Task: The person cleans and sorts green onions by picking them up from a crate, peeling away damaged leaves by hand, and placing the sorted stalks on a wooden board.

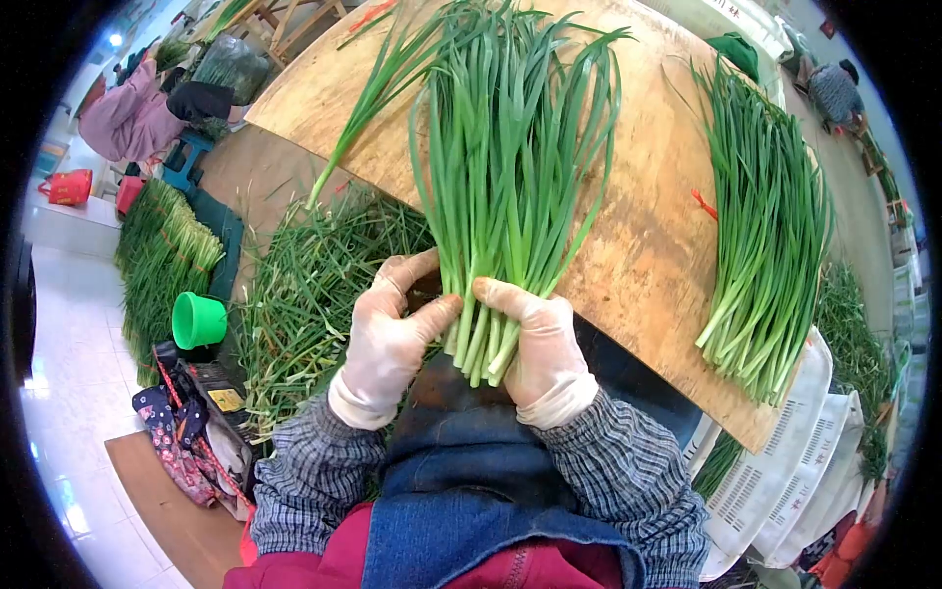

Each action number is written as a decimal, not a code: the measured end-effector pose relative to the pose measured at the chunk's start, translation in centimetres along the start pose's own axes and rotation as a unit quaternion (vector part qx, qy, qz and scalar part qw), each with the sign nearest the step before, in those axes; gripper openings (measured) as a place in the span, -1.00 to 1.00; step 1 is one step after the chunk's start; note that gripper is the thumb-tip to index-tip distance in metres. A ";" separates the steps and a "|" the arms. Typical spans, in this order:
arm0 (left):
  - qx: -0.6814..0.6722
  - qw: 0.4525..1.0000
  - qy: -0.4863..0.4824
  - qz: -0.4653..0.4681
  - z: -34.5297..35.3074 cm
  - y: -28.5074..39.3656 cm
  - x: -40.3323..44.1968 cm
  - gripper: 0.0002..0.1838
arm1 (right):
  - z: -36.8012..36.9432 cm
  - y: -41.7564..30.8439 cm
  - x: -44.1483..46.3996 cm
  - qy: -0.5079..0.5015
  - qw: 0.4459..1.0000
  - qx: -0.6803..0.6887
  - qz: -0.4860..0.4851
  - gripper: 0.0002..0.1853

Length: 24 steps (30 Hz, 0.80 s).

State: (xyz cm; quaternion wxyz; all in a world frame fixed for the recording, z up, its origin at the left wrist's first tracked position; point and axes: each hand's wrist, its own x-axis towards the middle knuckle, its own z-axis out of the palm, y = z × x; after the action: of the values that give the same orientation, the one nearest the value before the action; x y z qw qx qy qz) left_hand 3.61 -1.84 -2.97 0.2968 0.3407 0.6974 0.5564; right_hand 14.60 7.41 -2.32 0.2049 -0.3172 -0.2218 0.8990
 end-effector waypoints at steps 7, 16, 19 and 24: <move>0.271 0.929 0.006 0.251 2.0 2.0 -1.0 -0.52 | -0.8 -0.9 -0.1 0.005 1.000 0.019 -0.017 -0.66; -0.135 0.979 -0.041 -0.149 -0.9 -0.3 -0.3 -0.68 | -3.2 -1.1 0.2 -0.137 0.972 0.177 0.069 -0.59; -0.266 0.951 -0.053 -0.151 0.6 0.3 -0.8 -0.64 | -3.4 -0.7 0.3 -0.126 0.977 0.163 0.054 -0.59; -0.280 0.953 0.008 -0.112 1.6 1.6 -1.3 -0.65 | -2.3 -0.2 -0.1 -0.051 0.994 0.096 0.005 -0.58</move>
State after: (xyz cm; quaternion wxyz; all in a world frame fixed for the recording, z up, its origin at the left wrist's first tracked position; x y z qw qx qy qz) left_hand 5.84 -1.73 -1.64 0.4349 0.1595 0.5493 0.6955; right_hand 16.25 8.17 -3.74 0.2182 -0.2509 -0.1430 0.9322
